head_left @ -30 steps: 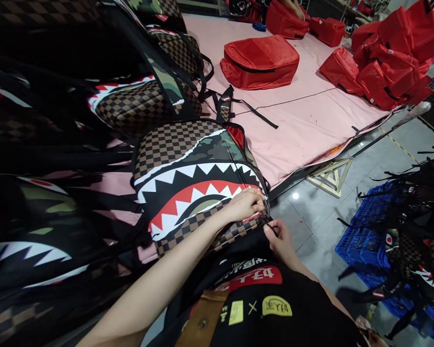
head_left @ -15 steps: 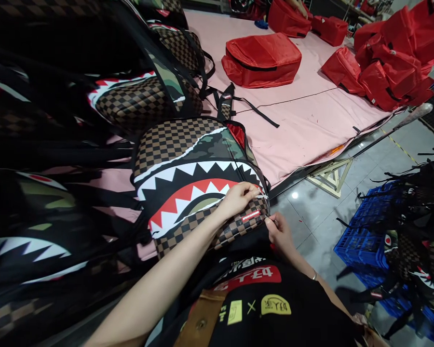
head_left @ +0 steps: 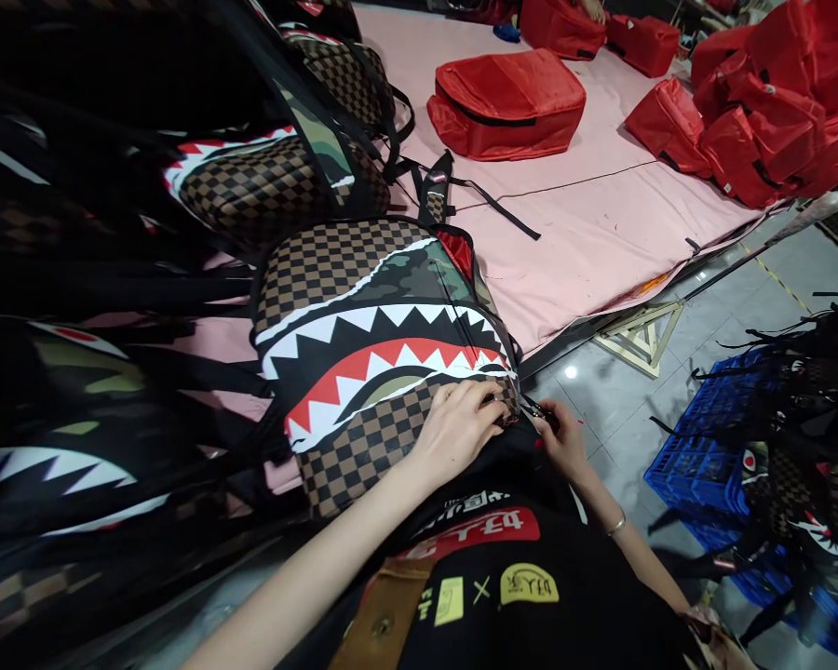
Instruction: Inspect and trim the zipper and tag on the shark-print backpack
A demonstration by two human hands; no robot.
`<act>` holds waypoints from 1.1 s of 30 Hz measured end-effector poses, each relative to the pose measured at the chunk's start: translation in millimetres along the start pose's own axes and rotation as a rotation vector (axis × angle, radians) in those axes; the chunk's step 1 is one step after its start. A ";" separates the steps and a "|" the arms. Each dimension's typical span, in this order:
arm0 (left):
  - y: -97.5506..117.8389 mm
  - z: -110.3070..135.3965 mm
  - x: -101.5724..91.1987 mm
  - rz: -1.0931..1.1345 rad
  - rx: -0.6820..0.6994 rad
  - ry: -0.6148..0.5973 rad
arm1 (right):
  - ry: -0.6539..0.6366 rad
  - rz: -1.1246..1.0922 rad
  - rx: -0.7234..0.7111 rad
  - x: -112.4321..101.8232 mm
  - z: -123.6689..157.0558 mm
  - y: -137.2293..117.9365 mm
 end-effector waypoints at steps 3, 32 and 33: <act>7.1 -7.1 5.9 -0.007 -0.025 0.030 | -0.023 -0.012 -0.046 0.9 -5.4 -1.0; -33.7 -12.9 1.1 0.778 -0.497 0.170 | -0.268 0.068 -0.477 -2.2 -54.3 -0.4; -40.0 -7.9 -4.0 0.764 -0.537 0.197 | -0.266 0.065 -0.467 -3.9 -53.8 0.8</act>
Point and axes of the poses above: each hand's wrist, its own z-axis away from the middle knuckle, its own x-axis out of the palm, y = z × x, the point moved 2 cm from there along -z, towards the middle knuckle, and after that the axes turned 11 degrees about -x, right-handed, at the moved point
